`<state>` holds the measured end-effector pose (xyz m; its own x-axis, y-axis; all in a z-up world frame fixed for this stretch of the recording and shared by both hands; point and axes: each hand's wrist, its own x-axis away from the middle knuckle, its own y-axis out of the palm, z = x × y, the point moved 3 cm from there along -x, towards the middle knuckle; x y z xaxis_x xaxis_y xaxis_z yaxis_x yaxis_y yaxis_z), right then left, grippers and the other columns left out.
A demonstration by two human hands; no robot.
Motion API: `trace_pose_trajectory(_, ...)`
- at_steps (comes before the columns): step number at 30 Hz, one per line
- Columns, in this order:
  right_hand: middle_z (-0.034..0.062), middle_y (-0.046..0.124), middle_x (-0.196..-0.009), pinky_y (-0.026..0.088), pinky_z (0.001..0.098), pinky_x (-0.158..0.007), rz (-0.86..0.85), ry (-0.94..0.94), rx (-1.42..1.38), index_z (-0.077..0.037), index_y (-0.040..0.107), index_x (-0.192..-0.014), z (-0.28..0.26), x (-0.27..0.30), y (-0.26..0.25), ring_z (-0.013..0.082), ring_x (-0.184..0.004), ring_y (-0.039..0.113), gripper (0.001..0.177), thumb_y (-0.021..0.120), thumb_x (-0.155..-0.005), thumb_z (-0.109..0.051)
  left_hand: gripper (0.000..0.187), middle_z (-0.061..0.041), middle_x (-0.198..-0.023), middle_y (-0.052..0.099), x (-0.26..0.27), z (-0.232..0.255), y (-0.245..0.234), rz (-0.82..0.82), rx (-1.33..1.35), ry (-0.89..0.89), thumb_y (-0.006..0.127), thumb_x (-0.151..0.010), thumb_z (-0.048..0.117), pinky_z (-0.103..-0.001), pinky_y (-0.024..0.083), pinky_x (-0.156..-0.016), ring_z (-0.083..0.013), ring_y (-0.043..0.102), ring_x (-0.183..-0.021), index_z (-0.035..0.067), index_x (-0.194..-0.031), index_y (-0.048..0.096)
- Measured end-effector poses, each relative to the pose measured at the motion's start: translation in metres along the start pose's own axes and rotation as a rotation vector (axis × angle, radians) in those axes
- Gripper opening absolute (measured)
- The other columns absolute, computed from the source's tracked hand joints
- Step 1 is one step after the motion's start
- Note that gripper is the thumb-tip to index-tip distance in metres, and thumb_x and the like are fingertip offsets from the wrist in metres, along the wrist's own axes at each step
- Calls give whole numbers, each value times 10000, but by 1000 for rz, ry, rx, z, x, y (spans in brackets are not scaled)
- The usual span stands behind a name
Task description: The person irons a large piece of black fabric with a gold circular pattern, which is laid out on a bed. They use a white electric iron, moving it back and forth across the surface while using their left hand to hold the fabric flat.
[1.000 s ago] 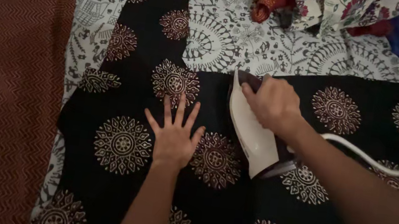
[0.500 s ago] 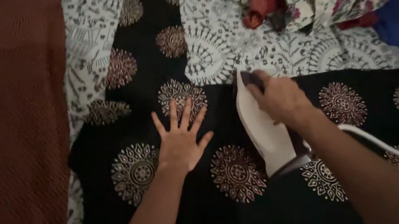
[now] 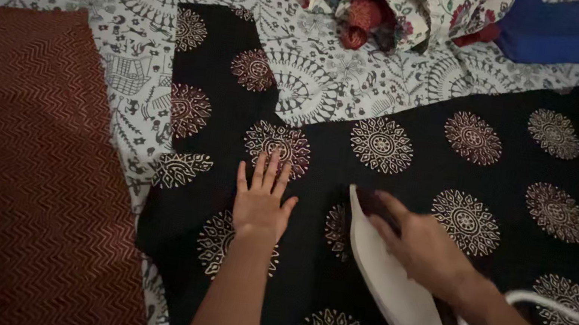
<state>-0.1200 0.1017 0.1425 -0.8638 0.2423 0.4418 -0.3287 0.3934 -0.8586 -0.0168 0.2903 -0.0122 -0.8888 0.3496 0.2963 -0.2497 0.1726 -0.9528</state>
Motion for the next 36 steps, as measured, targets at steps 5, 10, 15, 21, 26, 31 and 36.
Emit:
trace_pose_trajectory(5, 192, 709, -627, 582, 446, -604, -1, 13, 115, -186, 381, -1547, 5, 13, 18, 302, -538, 702, 635, 566, -1002, -456, 712, 25, -1720, -111, 6, -9, -6, 25, -13, 65, 198, -1035, 590, -587, -37, -1233, -232, -94, -1572, 285, -1646, -6)
trace_pose_trajectory(10, 212, 733, -843, 579, 422, -618, 339, -456, 460, -131, 458, -1507, 12, -13, 29, 287, -595, 700, 572, 539, -996, -374, 701, 5, -1716, -29, 9, -18, 1, 164, 77, 141, 229, -1029, 584, -603, -35, -1228, -242, -37, -1566, 262, -1636, 84)
trace_pose_trajectory(15, 191, 750, -773, 602, 431, -681, 232, -75, 192, -150, 501, -1483, -7, -58, 23, 314, -654, 737, 543, 515, -1013, -421, 682, -23, -1702, 85, 12, -23, 6, 338, 193, 190, 313, -1021, 547, -601, 8, -1228, -252, 52, -1557, 223, -1613, 210)
trace_pose_trajectory(21, 172, 763, -715, 608, 445, -735, 327, -143, 167, -148, 552, -1446, -35, -100, -1, 342, -706, 759, 533, 506, -1017, -461, 675, -52, -1688, 173, 17, -27, 7, 478, 251, 218, 387, -1002, 499, -596, 40, -1233, -256, 117, -1549, 179, -1591, 303)
trace_pose_trajectory(26, 213, 764, -747, 638, 439, -704, 235, -48, 130, -136, 485, -1493, -46, -117, -11, 357, -690, 767, 579, 494, -1021, -472, 667, -58, -1689, 181, 17, -29, 8, 499, 268, 233, 385, -1011, 499, -589, 43, -1238, -258, 116, -1556, 164, -1583, 308)
trace_pose_trajectory(31, 221, 748, -789, 659, 438, -637, 142, 50, 20, -220, 440, -1525, -56, -93, -11, 335, -664, 769, 563, 491, -1010, -444, 670, -50, -1687, 140, 17, -28, 4, 451, 237, 221, 354, -1008, 508, -585, 17, -1231, -252, 98, -1548, 182, -1588, 275)
trace_pose_trajectory(36, 204, 754, -750, 652, 418, -603, 96, 34, 33, -194, 400, -1539, -56, -54, 1, 315, -595, 769, 591, 504, -1018, -452, 656, -41, -1703, 107, 20, -23, 2, 387, 131, 180, 317, -1020, 503, -609, 6, -1226, -253, 70, -1557, 195, -1594, 243)
